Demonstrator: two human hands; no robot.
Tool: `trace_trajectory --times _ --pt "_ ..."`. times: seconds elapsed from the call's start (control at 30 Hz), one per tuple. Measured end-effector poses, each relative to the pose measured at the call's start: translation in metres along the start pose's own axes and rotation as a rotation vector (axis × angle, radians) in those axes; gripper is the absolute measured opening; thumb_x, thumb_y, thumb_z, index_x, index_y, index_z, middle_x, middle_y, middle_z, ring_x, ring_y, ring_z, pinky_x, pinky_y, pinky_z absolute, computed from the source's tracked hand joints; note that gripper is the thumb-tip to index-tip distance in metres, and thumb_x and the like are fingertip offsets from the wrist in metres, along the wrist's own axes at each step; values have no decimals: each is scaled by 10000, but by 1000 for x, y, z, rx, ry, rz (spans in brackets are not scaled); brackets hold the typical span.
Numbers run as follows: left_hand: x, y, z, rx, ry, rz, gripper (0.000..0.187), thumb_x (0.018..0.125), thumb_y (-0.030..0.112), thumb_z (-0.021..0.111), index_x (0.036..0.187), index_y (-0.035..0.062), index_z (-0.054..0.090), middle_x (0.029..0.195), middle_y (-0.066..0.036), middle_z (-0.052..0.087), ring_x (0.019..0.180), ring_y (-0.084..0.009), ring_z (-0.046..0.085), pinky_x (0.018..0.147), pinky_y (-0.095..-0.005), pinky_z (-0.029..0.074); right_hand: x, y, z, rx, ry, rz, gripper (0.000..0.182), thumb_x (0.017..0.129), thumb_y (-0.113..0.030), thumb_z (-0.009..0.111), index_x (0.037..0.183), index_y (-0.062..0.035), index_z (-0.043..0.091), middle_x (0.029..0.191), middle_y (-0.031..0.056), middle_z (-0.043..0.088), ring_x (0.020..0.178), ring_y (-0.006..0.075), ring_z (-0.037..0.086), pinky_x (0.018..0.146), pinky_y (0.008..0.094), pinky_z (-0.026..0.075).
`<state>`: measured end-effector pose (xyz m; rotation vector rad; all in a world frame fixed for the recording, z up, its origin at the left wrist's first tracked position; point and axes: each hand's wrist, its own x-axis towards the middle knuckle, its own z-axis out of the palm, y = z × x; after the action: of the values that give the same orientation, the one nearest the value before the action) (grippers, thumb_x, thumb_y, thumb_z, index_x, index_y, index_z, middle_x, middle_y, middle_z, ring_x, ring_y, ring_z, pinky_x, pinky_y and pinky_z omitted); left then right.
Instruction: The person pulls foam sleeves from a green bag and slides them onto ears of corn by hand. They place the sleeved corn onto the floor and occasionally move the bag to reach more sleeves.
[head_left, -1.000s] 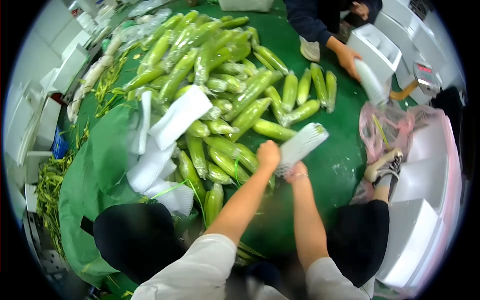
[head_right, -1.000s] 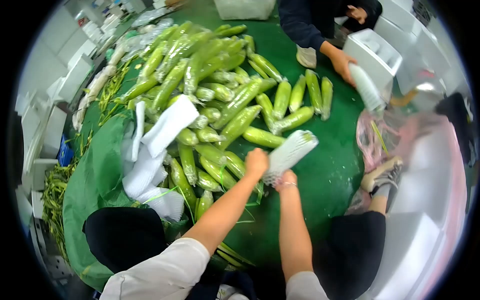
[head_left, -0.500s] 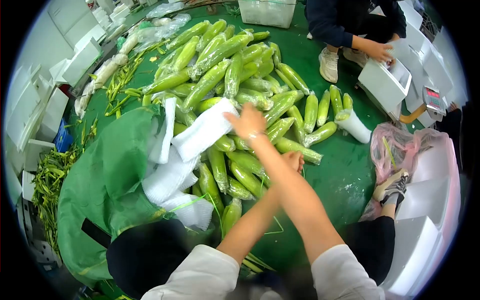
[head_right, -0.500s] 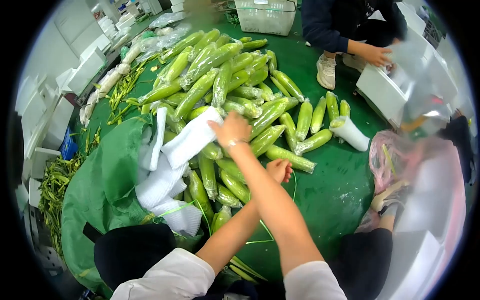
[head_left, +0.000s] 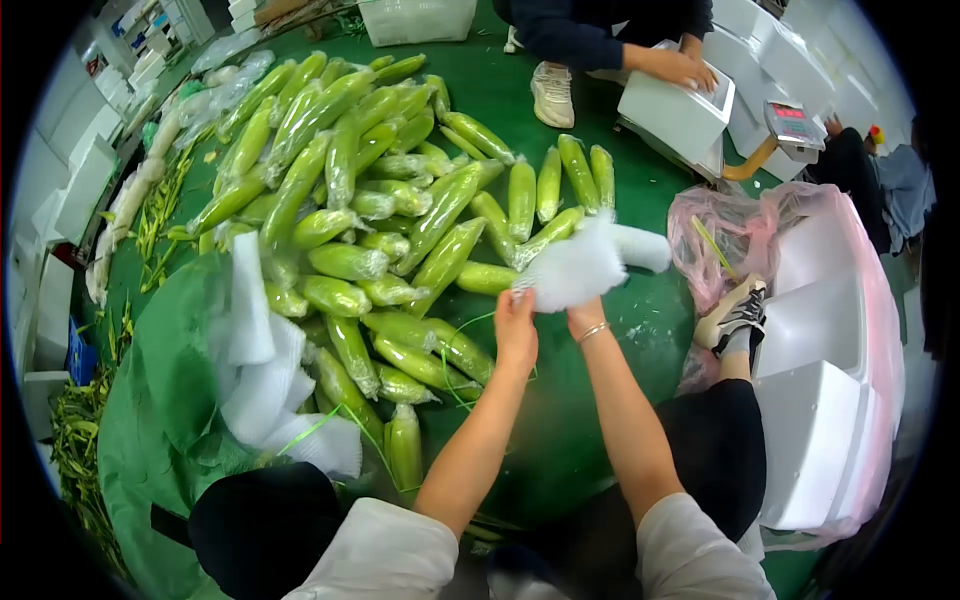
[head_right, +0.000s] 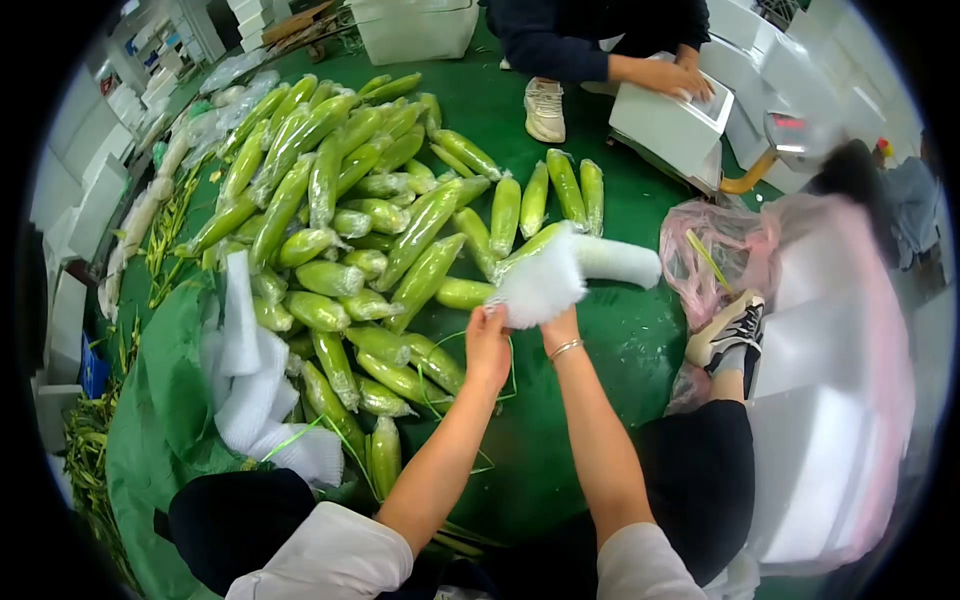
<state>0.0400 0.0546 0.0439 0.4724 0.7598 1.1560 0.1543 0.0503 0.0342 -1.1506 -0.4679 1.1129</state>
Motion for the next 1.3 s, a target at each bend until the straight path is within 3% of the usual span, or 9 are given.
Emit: trace_trajectory --times 0.1,0.23,0.27,0.47,0.6,0.87,0.93,1.0,1.3 --pt "22 -12 -3 -254 132 184 153 889 123 564 958 26 468 856 -68 542 849 -175 540 785 -280 445 58 13 -32 193 -89 266 157 881 -108 527 1033 -78 554 911 61 617 779 173 584 688 329 484" --pt "46 -66 -29 275 599 60 376 886 294 598 949 -60 490 908 -134 588 771 -191 582 666 -312 493 67 11 -27 -491 -112 201 174 808 -158 623 888 -4 647 808 84 644 724 166 596 649 296 477" --pt "48 -66 -32 248 458 -20 415 887 327 591 952 -74 507 917 -143 595 774 -194 586 668 -314 495 49 11 -29 -701 -228 -254 210 787 -144 638 922 17 626 825 91 639 737 182 605 662 305 487" --pt "-12 -7 -8 5 318 -305 356 858 349 612 843 -6 602 772 -94 601 689 -199 571 598 -348 462 -11 -19 -15 -1038 -312 -67 186 726 -175 649 783 0 668 686 201 623 605 246 621 620 338 486" --pt "-114 58 22 -527 154 -569 328 911 364 440 1082 118 573 1095 -57 612 996 -191 588 841 -364 494 -88 -87 33 -987 -291 -13 234 718 -213 639 764 14 667 678 204 623 618 265 625 632 334 490" --pt "-102 -30 -13 -379 10 -572 452 942 422 368 1211 83 498 1233 -75 536 1092 -236 535 946 -426 436 -87 -27 -37 -808 119 134 274 707 -198 627 701 76 629 578 123 583 513 170 510 530 328 426" --pt "-111 -39 -5 -153 -191 -209 434 941 383 415 1184 34 502 1218 -102 532 1070 -214 540 915 -397 453 -88 -45 -32 -714 180 157 262 716 -189 629 683 71 623 561 80 574 501 141 484 506 311 407" --pt "-129 17 32 84 116 -411 315 920 241 447 850 -6 628 773 -73 630 639 -110 570 586 -264 466 -99 -71 -13 -575 99 159 236 740 -166 632 652 53 610 548 6 532 519 81 447 475 269 353" --pt "-53 -68 -16 709 -4 -132 320 834 193 561 593 -15 587 534 -37 575 502 -68 505 464 -261 386 -58 -23 -107 -651 -27 337 236 833 -205 571 893 13 637 783 79 636 666 135 586 632 269 483"
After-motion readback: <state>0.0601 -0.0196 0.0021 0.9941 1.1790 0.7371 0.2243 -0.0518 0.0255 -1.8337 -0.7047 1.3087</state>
